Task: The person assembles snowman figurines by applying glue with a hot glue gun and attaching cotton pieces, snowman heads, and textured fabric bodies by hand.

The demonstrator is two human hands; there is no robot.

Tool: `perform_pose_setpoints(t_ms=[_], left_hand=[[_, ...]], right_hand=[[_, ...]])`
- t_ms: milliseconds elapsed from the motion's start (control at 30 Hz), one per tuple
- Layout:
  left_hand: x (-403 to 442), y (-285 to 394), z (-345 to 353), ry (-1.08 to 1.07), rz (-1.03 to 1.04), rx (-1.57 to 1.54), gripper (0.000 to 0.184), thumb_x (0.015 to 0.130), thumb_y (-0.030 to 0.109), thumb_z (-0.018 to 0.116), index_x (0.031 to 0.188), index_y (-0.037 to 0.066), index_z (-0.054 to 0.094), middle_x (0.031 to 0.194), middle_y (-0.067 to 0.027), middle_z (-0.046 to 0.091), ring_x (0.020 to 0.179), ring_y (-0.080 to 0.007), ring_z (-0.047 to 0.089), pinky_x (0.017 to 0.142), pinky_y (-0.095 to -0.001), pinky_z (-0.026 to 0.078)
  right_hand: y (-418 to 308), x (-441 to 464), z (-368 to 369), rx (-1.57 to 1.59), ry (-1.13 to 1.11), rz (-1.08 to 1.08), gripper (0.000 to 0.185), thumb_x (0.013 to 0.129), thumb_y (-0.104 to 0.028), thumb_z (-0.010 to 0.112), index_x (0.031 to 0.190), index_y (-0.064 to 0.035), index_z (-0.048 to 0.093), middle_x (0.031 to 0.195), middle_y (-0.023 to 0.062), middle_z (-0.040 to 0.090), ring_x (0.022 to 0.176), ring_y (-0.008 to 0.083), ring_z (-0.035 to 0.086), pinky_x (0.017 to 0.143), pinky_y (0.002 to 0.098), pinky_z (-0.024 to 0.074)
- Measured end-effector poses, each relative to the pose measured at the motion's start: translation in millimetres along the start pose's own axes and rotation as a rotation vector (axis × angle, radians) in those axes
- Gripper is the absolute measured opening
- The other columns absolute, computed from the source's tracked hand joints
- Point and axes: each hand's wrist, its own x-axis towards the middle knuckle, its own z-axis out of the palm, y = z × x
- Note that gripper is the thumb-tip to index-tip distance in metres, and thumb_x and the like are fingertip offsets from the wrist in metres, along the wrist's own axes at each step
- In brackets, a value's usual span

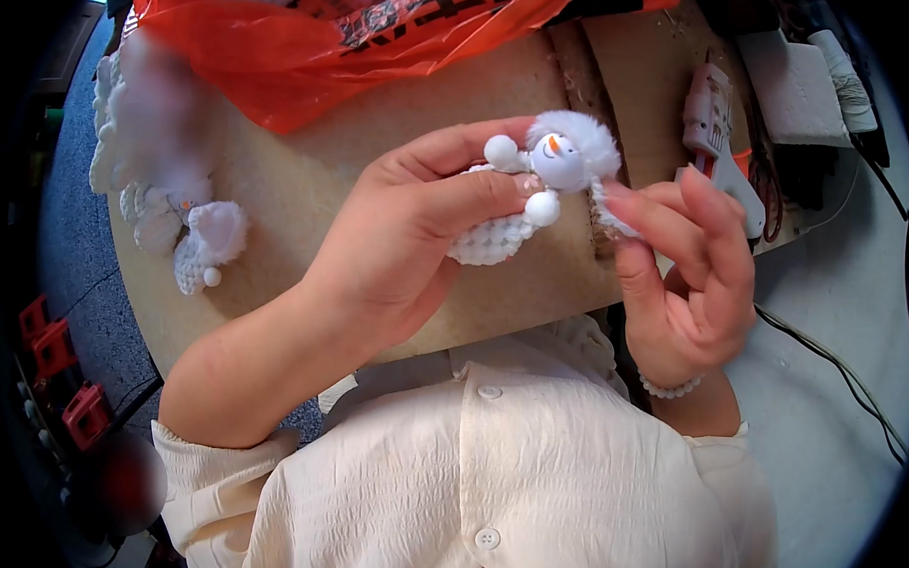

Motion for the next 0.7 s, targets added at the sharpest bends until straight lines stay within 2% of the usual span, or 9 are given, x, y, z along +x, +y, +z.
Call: perform_pose_setpoints(t_ms=[100,267,367,567,700], left_hand=[[-0.5,-1.1,0.6,0.021,-0.016,-0.012,0.042,0.086,0.006,0.062,0.128,0.003,0.055,0.112,-0.0075,0.064,0.097,-0.0169,0.063,0.073,-0.0292,0.052],[-1.4,-3.9,0.1,0.004,-0.035,-0.054,0.041,0.086,0.006,0.062,0.127,0.004,0.055,0.108,-0.0069,0.064,0.093,-0.0155,0.062,0.071,-0.0292,0.051],[-1.5,-4.0,0.8,0.003,-0.053,-0.081,0.041,0.087,0.007,0.063,0.127,0.005,0.055,0.105,-0.0063,0.064,0.089,-0.0145,0.062,0.071,-0.0289,0.051],[0.2,-6.6,-7.1,-0.141,-0.103,-0.122,0.029,0.090,0.011,0.061,0.117,0.002,0.058,0.096,-0.0085,0.066,0.080,-0.0145,0.063,0.069,-0.0296,0.052],[-0.8,-8.1,-4.9,-0.129,-0.109,-0.087,0.025,0.091,0.014,0.060,0.113,0.001,0.059,0.096,-0.0105,0.067,0.077,-0.0155,0.065,0.065,-0.0297,0.052]], right_hand=[[-1.0,0.5,-0.3,-0.037,-0.015,-0.020,0.055,0.084,0.007,0.064,0.133,0.0053,0.038,0.104,0.0125,0.069,0.094,0.0211,0.057,0.089,0.0341,0.0443],[0.0,5.5,9.6,-0.052,0.138,-0.113,0.046,0.070,0.010,0.071,0.113,0.0036,0.058,0.094,0.0080,0.071,0.079,0.0192,0.064,0.071,0.0294,0.0459],[-1.3,6.3,10.1,-0.116,0.133,-0.134,0.046,0.068,0.011,0.072,0.111,0.0033,0.059,0.094,0.0081,0.071,0.077,0.0186,0.064,0.069,0.0279,0.0455],[-0.8,7.0,14.4,-0.212,0.175,-0.207,0.046,0.067,0.012,0.072,0.110,0.0045,0.059,0.095,0.0085,0.070,0.077,0.0177,0.064,0.065,0.0264,0.0422],[-0.8,8.5,15.3,-0.323,0.187,-0.254,0.039,0.072,0.006,0.071,0.109,0.0044,0.060,0.095,0.0077,0.071,0.080,0.0162,0.065,0.065,0.0258,0.0381]])
